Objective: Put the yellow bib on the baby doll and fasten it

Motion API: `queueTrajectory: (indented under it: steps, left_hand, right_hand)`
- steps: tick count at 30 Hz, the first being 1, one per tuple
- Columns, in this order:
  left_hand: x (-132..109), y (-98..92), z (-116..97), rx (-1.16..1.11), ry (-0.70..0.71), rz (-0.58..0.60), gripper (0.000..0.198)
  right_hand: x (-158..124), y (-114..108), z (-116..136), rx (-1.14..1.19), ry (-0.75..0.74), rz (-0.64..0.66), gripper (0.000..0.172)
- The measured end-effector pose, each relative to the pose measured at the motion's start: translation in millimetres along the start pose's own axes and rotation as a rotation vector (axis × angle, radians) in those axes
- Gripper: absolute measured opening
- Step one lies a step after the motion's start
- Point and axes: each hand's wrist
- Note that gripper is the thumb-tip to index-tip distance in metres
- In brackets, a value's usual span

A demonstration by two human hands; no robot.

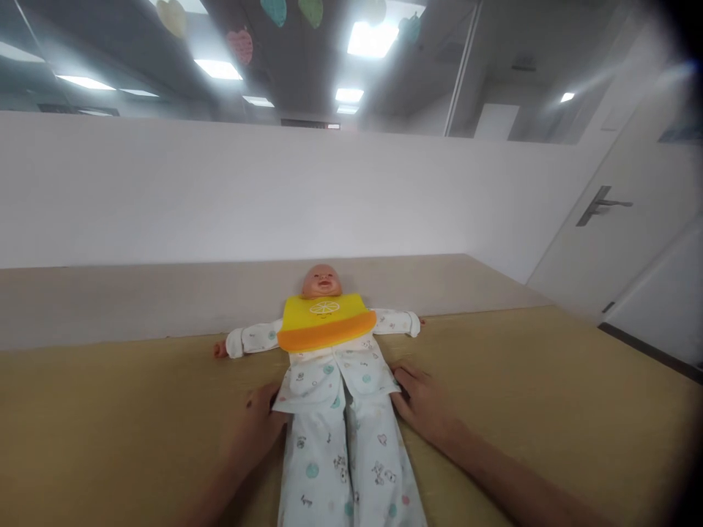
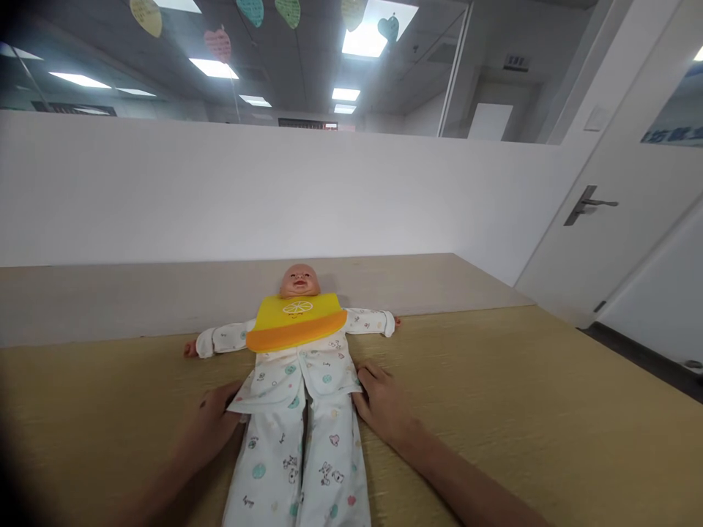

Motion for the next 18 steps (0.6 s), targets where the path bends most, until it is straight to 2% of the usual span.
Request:
queueTrajectory:
  steps: [4, 8, 12, 15, 18]
  left_hand:
    - [-5.3, -7.1, -8.0, 0.093, -0.015, 0.059, 0.035]
    - [-9.1, -4.9, -8.8, 0.249, 0.067, 0.031, 0.037]
    - [-11.1, -4.5, -7.9, 0.327, 0.149, -0.019, 0.03]
    - [-15.0, -7.0, -11.8, 0.36, 0.175, -0.068, 0.025]
    - [-21.3, -5.5, -16.9, 0.435, 0.252, -0.125, 0.021]
  right_hand:
    - [0.8, -0.4, 0.7, -0.047, 0.016, 0.039, 0.011]
    - [0.0, 0.1, 2.0, -0.132, -0.001, 0.057, 0.01]
    - [-1.8, -0.8, 3.5, -0.156, -0.025, 0.057, 0.011]
    - [-3.4, -1.9, 4.4, -0.148, -0.067, -0.008, 0.013]
    - [-4.4, -5.3, 6.8, -0.103, -0.161, -0.136, 0.022]
Point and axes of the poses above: each hand's wrist, its own x-axis towards the middle knuckle, its own y-axis out of the palm, z = x × y, and after that the axes turned 4 degrees about -x, right-handed
